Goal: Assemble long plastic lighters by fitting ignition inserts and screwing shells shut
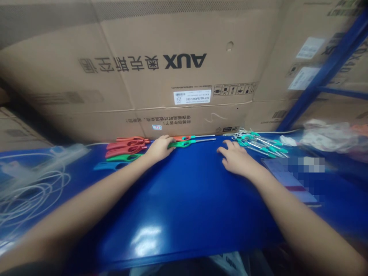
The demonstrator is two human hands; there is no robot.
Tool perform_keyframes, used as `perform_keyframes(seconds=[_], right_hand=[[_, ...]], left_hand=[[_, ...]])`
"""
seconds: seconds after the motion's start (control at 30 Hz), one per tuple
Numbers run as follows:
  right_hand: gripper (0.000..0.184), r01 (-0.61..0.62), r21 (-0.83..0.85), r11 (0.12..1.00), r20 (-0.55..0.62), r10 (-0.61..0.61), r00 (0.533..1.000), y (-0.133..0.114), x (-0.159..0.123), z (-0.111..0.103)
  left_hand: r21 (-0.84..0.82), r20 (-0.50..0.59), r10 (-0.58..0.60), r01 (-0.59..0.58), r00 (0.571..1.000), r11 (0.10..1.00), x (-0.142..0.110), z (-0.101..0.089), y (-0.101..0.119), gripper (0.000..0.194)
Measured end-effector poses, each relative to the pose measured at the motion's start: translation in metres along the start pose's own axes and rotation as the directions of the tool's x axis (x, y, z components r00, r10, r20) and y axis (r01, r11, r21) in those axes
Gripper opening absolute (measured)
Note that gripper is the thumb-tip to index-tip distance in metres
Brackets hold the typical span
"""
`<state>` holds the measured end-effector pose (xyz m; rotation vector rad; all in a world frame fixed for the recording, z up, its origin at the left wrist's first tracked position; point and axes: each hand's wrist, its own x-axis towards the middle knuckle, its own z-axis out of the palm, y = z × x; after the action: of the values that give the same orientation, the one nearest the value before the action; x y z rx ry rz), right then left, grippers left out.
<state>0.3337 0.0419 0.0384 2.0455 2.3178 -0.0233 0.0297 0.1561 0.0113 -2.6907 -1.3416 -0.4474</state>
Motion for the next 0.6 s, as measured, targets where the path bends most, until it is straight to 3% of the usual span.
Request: perform_keyframes(seconds=[0.17,0.37,0.6], right_hand=[[0.051,-0.177,-0.026,0.984,0.086,0.178,0.98,0.012,0.002,-0.003],[0.051,-0.319,-0.048,0.946,0.097,0.323,0.942,0.029,0.008,-0.002],[0.038,-0.337,-0.053,0.94,0.047,0.34,0.939,0.045,0.017,0.004]], left_hand=[[-0.009,-0.067,-0.004,0.003,0.998,1.0,0.0,0.001,0.001,0.036],[-0.028,-0.042,0.048,-0.049,0.998,0.998,0.002,0.014,-0.003,0.036],[-0.03,-0.063,0.072,-0.074,0.995,0.997,0.005,0.021,-0.001,0.035]])
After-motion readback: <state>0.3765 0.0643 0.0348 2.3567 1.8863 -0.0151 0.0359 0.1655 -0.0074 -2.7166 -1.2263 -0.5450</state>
